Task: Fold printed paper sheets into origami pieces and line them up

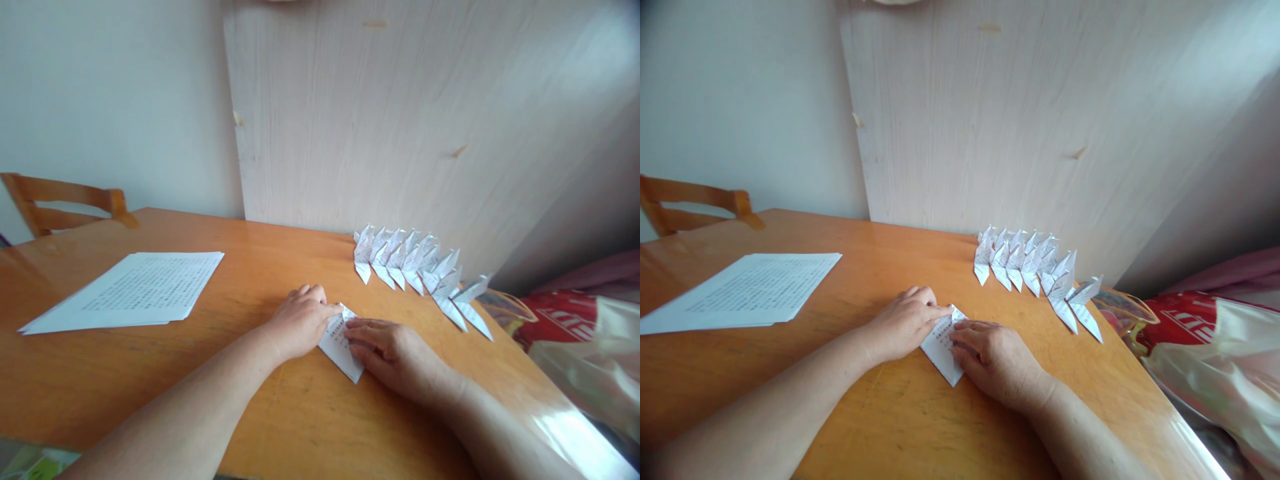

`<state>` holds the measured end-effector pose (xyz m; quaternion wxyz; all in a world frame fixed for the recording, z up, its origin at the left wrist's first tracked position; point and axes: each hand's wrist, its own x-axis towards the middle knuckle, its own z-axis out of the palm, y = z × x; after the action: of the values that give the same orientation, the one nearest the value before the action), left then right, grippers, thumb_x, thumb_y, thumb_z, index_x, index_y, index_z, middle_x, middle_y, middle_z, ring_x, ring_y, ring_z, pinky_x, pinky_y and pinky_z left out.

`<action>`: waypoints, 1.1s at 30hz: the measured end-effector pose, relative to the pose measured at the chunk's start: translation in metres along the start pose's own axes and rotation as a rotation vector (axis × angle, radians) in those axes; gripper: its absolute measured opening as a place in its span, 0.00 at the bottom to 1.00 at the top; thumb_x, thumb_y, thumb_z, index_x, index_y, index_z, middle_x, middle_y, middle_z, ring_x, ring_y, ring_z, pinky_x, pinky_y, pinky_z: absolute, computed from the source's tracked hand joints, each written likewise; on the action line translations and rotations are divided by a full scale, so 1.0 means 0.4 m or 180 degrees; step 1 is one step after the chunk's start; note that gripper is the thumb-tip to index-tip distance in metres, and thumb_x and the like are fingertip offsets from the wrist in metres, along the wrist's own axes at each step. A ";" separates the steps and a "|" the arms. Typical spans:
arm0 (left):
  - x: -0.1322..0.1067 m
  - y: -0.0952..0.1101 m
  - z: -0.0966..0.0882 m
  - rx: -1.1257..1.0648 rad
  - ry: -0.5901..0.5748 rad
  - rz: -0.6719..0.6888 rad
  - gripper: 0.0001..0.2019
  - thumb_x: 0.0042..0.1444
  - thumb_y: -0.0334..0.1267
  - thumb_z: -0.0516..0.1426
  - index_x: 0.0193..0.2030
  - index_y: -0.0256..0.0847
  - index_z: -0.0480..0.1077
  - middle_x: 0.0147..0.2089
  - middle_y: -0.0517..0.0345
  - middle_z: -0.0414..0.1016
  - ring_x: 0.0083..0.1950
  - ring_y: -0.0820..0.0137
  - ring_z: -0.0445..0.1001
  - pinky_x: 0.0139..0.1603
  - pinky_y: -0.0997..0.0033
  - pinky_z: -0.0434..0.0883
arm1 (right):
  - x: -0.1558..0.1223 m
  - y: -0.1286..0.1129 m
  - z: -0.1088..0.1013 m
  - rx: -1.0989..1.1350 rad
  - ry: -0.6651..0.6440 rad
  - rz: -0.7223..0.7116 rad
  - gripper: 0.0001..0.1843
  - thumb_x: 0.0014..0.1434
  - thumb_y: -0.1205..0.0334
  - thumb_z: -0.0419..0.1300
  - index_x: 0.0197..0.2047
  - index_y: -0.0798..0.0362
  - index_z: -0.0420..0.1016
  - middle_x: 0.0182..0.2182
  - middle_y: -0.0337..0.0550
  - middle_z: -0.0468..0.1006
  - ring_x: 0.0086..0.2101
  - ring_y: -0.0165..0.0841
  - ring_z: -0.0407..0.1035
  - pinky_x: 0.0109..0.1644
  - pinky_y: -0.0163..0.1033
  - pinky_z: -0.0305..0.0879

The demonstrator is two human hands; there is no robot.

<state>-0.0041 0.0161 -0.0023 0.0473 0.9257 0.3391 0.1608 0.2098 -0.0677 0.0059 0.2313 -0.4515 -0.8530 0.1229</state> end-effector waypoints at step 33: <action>0.027 0.014 0.005 -0.0012 0.0127 0.0134 0.15 0.64 0.35 0.50 0.52 0.50 0.75 0.57 0.59 0.75 0.58 0.59 0.63 0.55 0.56 0.56 | -0.003 0.000 -0.001 -0.0217 -0.0168 -0.0069 0.17 0.63 0.65 0.57 0.53 0.46 0.79 0.54 0.42 0.79 0.52 0.40 0.73 0.57 0.46 0.70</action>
<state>0.0079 0.0188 -0.0002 0.0389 0.9292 0.3200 0.1808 0.2108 -0.0688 0.0061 0.1944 -0.4465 -0.8673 0.1032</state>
